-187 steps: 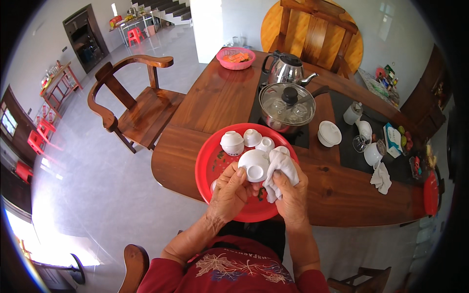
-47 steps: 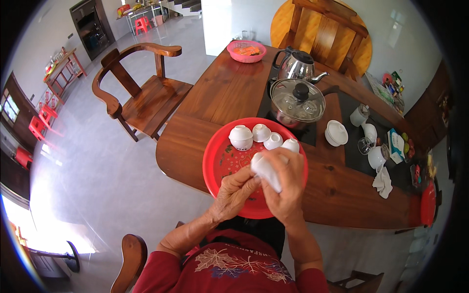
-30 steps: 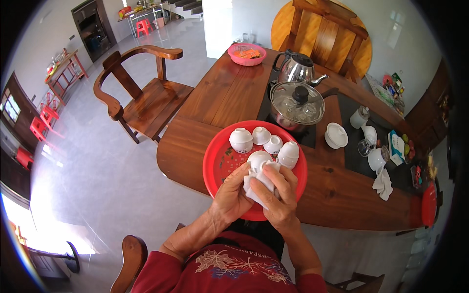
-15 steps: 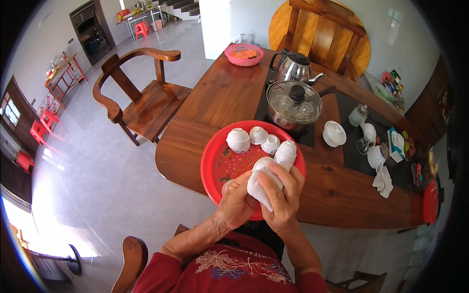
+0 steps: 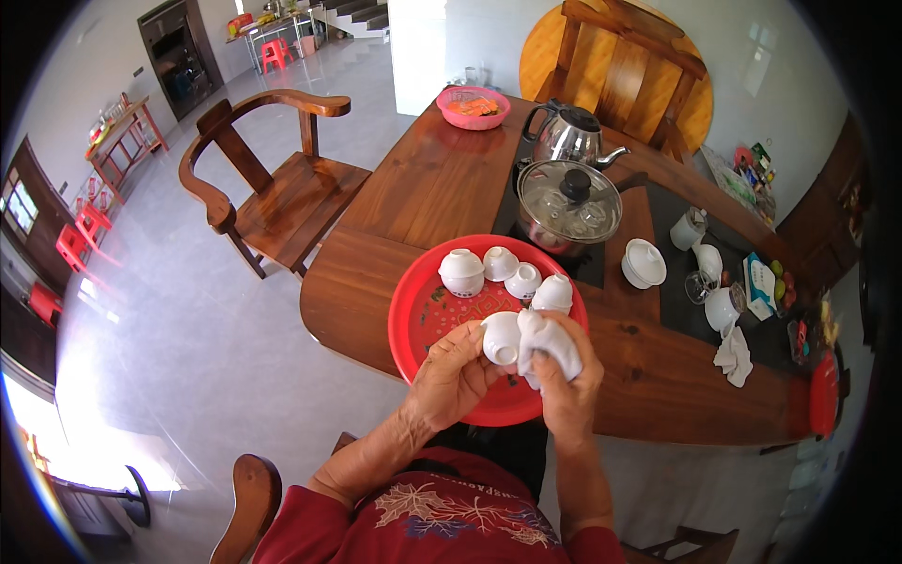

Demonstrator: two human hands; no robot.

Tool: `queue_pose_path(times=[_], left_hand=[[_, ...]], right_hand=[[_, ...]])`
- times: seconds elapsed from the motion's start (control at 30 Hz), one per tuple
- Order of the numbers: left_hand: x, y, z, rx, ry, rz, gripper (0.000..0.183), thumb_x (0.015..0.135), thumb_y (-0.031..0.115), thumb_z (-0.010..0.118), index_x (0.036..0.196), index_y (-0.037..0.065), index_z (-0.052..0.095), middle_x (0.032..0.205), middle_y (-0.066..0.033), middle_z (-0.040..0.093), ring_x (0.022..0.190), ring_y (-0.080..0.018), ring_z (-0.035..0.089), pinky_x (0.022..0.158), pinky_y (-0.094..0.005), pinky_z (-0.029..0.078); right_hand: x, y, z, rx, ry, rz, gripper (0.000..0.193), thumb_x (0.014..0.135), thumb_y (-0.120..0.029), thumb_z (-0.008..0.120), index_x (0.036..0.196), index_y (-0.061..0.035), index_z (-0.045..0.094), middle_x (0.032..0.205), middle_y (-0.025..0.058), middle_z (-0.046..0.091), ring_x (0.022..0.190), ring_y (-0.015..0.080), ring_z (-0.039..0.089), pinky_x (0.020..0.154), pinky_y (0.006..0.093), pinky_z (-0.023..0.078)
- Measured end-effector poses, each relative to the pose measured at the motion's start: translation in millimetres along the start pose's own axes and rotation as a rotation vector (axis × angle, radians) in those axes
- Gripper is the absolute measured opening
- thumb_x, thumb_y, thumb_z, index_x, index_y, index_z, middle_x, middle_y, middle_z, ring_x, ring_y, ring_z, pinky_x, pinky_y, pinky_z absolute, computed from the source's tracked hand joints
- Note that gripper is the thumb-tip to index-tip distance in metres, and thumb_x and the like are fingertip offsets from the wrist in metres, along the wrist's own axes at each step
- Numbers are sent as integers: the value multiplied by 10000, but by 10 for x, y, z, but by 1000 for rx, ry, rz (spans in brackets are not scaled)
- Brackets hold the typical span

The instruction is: The person wipes a pair of chopsticks with a white cloth and places them on the table. Then, the person systematically wipes several small white ceramic cups on a red tray using the cloth, handling them one by one and placing them back on the tray.

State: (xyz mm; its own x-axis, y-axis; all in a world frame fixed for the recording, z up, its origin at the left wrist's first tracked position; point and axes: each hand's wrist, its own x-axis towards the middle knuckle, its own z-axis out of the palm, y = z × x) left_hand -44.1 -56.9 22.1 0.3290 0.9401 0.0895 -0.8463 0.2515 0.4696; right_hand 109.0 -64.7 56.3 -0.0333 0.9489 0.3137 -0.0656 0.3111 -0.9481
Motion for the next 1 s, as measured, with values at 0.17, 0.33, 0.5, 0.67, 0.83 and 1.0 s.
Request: queue_pose_path(times=[0.17, 0.33, 0.5, 0.67, 0.83, 1.0], left_hand=[[-5, -23, -70, 173, -70, 57, 248, 1000, 179, 447, 1104, -9, 571, 1051, -67, 622, 985, -153, 590, 910, -330, 487], [-91, -59, -38, 513, 7, -76, 258, 990, 171, 475, 1132, -14, 586, 1063, -59, 633, 1005, -132, 591, 907, -295, 479], [2, -70, -13, 18, -22, 7, 276, 954, 154, 526, 1176, -4, 569, 1121, -76, 625, 1011, -150, 607, 909, -290, 488], [-13, -135, -80, -52, 21, -32, 271, 983, 167, 475, 1171, -15, 543, 1113, -80, 619, 1047, -182, 594, 935, -347, 488], [1, -76, 26, 29, -23, -68, 303, 1000, 205, 440, 1208, -3, 511, 1140, -87, 601, 1071, -189, 588, 952, -362, 481], [-7, -126, 108, 50, 106, -34, 320, 1006, 206, 426, 1270, 33, 477, 1166, -77, 587, 1085, -176, 576, 945, -348, 476]], right_hand=[[1, 90, -18, -232, -56, -336, 386, 766, 54, 599, 1148, 3, 575, 1117, 137, 562, 1027, 243, 565, 885, 329, 447], [100, 23, -27, -249, -45, -325, 401, 743, 67, 598, 1137, -3, 583, 1108, 132, 564, 1009, 254, 565, 866, 339, 456], [-35, 208, 217, -822, 32, -801, 361, 713, -83, 721, 1068, -117, 661, 1202, 119, 542, 1062, 335, 490, 906, 406, 426], [-36, 163, 50, -396, 17, -538, 393, 746, -3, 656, 1133, -49, 607, 1219, 163, 540, 1073, 301, 556, 894, 381, 467], [-116, 200, -102, 207, 81, -36, 363, 828, -67, 625, 1166, 44, 555, 1094, 111, 621, 955, 140, 589, 805, 258, 480], [-168, 136, -77, 60, 15, -45, 336, 794, -17, 662, 1115, 34, 579, 1044, 88, 622, 911, 121, 582, 780, 261, 486]])
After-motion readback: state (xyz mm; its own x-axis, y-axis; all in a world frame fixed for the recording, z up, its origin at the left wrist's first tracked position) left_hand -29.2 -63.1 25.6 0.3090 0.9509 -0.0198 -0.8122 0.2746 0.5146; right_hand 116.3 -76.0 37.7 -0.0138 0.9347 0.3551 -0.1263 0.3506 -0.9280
